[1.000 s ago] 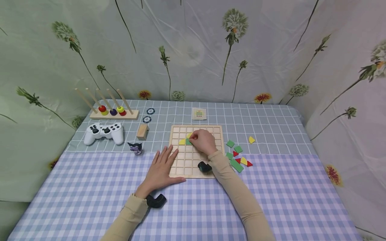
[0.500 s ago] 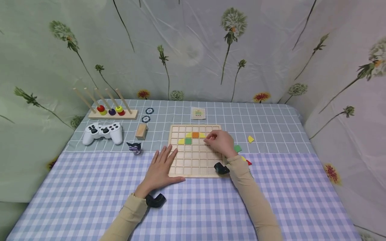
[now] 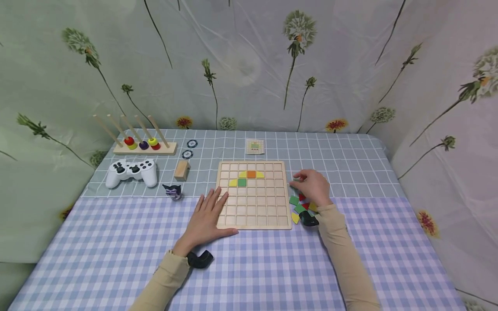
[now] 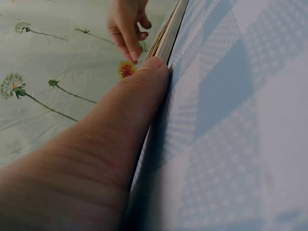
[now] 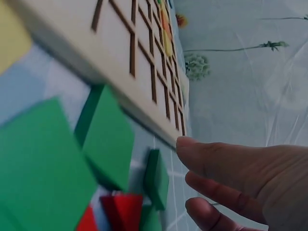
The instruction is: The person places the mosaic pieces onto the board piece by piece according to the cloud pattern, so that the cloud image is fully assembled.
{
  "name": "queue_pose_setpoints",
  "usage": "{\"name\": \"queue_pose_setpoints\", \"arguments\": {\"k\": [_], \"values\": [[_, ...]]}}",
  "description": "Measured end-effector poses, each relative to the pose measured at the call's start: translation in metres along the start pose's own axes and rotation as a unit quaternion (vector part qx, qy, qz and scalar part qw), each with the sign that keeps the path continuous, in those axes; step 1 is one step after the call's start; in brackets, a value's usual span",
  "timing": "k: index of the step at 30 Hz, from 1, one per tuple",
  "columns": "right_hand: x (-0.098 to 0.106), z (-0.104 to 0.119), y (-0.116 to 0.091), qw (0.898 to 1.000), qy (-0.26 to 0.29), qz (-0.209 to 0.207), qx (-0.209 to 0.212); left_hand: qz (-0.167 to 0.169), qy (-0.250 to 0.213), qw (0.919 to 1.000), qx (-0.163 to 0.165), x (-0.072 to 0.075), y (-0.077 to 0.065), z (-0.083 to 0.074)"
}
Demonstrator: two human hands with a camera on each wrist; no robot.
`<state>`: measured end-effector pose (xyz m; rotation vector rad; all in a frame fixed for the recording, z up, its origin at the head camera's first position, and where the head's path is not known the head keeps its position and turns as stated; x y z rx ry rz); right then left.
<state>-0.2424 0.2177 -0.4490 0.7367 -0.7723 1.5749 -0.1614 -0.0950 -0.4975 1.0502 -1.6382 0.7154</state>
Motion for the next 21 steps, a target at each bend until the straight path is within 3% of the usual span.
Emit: {"name": "queue_pose_setpoints", "arguments": {"k": [9,21], "values": [[-0.0012,-0.0088,-0.0004,1.0,-0.006,0.02,-0.007,-0.008,-0.003,0.9999,-0.006,0.0003,-0.001,-0.0001],[-0.0049,-0.0097,0.0001,1.0,0.003,0.01,0.004,-0.014,-0.003,0.9998,-0.014,0.0014,-0.0007,-0.0008]]}}
Point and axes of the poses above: each hand's wrist, its own y-axis towards the middle knuckle, its own x-axis out of the back of the hand, z = x × y, the point moved 5 cm from there along y, towards the middle knuckle, and after that the axes turned 6 degrees about z, right-handed, at the moved point
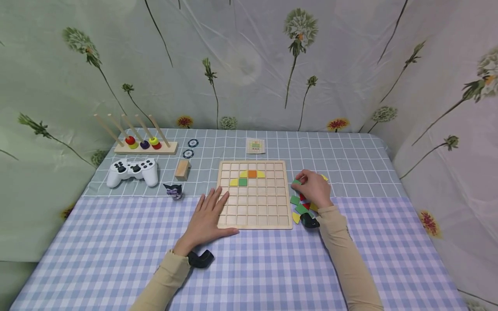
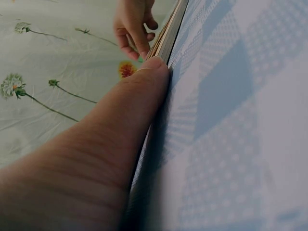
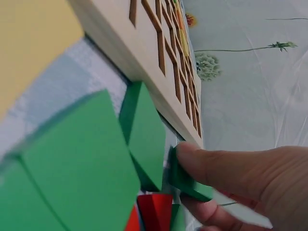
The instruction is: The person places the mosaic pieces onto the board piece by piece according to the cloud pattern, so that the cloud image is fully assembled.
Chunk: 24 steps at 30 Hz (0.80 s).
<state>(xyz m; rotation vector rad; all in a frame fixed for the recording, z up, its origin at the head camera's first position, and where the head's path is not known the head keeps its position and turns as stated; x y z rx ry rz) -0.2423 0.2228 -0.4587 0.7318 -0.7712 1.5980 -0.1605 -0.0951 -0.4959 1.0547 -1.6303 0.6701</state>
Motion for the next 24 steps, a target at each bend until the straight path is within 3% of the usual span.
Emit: {"name": "queue_pose_setpoints", "arguments": {"k": [11,24], "values": [[-0.002,0.006,-0.003,0.999,0.033,-0.018,0.002,0.015,0.005,0.9998,0.01,0.002,0.0,-0.001],[-0.022,0.052,0.009,0.994,0.08,-0.013,0.069,0.017,0.002,0.9998,0.011,0.001,0.0,-0.001]]}}
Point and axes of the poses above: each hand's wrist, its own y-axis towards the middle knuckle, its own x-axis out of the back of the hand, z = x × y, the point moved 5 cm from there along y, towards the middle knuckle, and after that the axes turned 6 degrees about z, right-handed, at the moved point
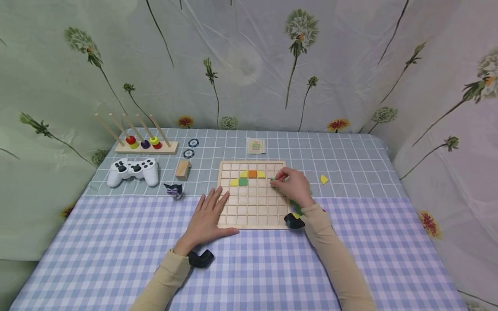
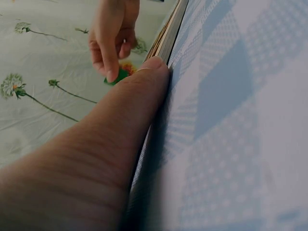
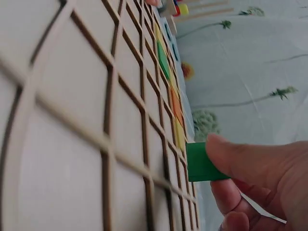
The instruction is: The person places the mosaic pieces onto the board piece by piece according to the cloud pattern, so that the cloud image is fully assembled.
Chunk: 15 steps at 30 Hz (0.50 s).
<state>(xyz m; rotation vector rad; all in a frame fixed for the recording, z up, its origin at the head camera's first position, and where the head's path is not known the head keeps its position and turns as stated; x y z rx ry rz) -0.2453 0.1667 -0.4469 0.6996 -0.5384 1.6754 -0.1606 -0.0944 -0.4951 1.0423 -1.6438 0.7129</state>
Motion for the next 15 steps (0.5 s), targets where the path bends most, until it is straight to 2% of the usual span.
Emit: {"name": "queue_pose_setpoints", "arguments": {"k": [8,15], "values": [[-0.019,0.018,0.012,1.0,0.007,0.018,0.008,0.011,-0.002,0.9999,0.008,0.0,0.001,0.0],[-0.033,0.028,0.021,0.999,0.003,0.033,0.0,0.002,-0.003,1.0,0.006,0.0,0.001,0.0]]}}
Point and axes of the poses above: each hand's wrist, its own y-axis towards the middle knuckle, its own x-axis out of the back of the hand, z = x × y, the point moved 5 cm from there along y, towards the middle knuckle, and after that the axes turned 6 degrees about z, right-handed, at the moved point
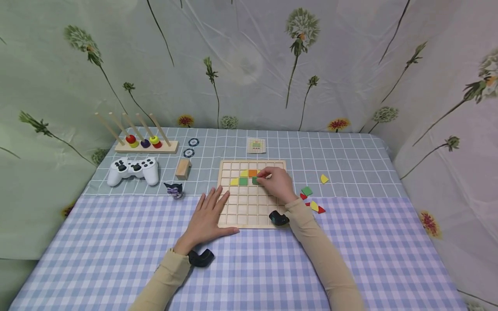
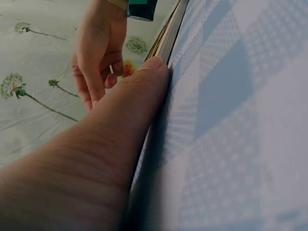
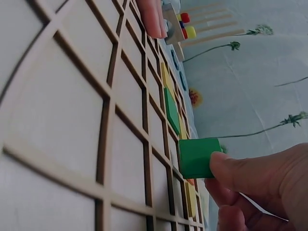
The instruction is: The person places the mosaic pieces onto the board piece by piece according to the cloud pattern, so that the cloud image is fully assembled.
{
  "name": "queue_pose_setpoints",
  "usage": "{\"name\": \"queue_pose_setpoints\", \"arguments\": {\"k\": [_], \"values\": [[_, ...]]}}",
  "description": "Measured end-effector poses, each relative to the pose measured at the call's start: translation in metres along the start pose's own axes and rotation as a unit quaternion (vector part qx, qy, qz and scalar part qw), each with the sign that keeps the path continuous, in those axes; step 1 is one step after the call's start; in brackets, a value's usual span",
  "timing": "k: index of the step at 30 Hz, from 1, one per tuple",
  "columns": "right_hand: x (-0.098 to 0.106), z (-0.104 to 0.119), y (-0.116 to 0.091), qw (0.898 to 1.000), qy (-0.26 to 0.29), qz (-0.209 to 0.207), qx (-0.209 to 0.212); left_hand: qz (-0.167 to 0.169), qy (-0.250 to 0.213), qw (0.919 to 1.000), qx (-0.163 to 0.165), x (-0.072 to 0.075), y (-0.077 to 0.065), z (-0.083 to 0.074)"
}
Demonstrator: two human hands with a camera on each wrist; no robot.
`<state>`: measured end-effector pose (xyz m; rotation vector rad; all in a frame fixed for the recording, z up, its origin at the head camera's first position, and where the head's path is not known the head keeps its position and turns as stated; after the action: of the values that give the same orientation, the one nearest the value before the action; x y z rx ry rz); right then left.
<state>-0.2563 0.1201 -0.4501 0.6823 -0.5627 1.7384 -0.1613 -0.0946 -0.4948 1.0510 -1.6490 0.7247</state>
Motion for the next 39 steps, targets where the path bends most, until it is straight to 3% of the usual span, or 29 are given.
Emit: {"name": "queue_pose_setpoints", "arguments": {"k": [12,25,39], "values": [[-0.011,0.002,0.008,1.0,-0.005,0.011,-0.01,-0.009,0.003,0.9999,-0.006,0.001,-0.001,0.001],[-0.009,0.004,0.01,0.999,-0.026,0.011,-0.036,-0.015,0.001,0.9999,-0.007,0.001,0.0,0.001],[-0.013,0.001,0.013,0.997,-0.067,0.025,-0.034,-0.01,0.002,0.9999,-0.009,0.0,0.0,0.0]]}}
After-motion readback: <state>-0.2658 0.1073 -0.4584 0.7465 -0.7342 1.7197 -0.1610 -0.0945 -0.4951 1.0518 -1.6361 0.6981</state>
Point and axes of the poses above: each hand's wrist, its own y-axis towards the middle knuckle, its own x-axis out of the back of the hand, z = x × y, the point moved 5 cm from there along y, towards the middle knuckle, and after that the axes turned 6 degrees about z, right-handed, at the moved point
